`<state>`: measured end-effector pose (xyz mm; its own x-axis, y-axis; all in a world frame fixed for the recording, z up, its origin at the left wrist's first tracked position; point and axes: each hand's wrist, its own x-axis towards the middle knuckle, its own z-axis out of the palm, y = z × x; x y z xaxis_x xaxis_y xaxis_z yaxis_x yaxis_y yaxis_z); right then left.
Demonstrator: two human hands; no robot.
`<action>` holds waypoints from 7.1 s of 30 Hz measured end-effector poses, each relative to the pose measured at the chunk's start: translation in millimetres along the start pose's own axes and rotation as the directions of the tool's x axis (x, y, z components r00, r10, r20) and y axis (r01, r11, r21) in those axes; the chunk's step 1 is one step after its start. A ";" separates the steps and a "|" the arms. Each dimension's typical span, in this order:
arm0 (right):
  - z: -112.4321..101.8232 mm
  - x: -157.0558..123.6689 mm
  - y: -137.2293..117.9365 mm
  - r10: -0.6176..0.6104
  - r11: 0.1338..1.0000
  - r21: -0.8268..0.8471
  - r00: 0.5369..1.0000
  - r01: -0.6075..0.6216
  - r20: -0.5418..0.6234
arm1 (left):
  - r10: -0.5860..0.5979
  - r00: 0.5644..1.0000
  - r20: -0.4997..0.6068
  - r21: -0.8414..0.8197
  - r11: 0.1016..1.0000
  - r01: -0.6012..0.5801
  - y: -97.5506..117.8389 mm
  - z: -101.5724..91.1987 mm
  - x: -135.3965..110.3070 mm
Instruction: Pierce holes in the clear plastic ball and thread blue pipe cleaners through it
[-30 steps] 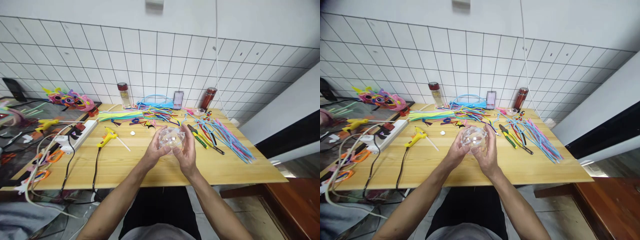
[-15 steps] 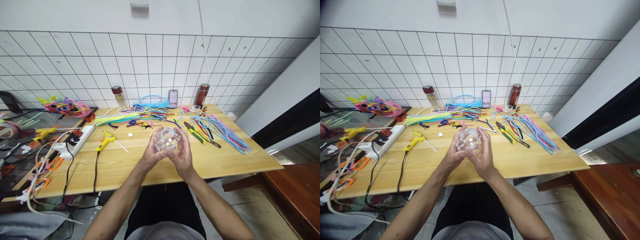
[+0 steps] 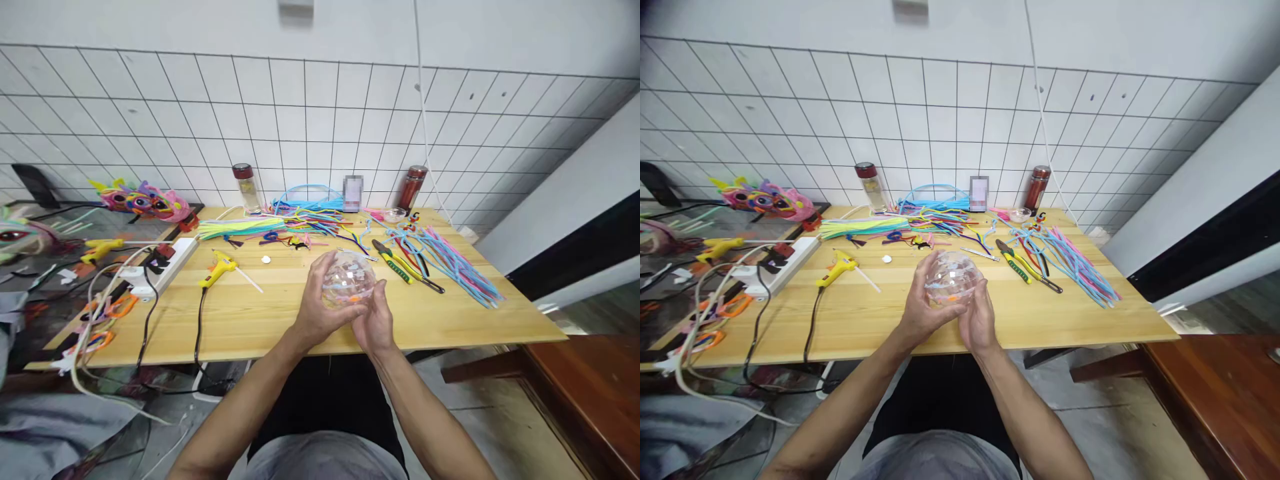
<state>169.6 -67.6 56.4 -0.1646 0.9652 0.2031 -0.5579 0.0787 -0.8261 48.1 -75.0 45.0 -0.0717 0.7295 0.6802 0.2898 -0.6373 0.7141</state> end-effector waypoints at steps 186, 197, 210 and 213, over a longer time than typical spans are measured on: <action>-98.2 137.4 33.2 0.137 0.783 -0.618 0.948 0.073 0.287 | -0.581 0.728 0.363 -0.536 0.509 0.673 -102.8 -16.4 49.8; -93.1 130.3 43.9 0.110 0.785 -0.608 0.939 0.119 0.326 | -0.509 0.827 0.240 -0.497 0.667 0.555 -102.0 -14.1 43.4; -94.3 131.5 28.1 0.087 0.777 -0.601 0.912 0.189 0.400 | -0.478 0.837 0.266 -0.492 0.680 0.544 -94.8 -18.3 42.7; -92.4 131.1 23.1 0.079 0.784 -0.594 0.921 0.178 0.381 | -0.504 0.808 0.304 -0.554 0.597 0.581 -92.0 -16.3 44.8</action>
<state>210.3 83.8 15.5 -0.5055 0.8007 0.3215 0.0164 0.3815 -0.9242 2.8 12.3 12.5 0.0864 0.9865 0.1392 -0.3970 -0.0941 0.9130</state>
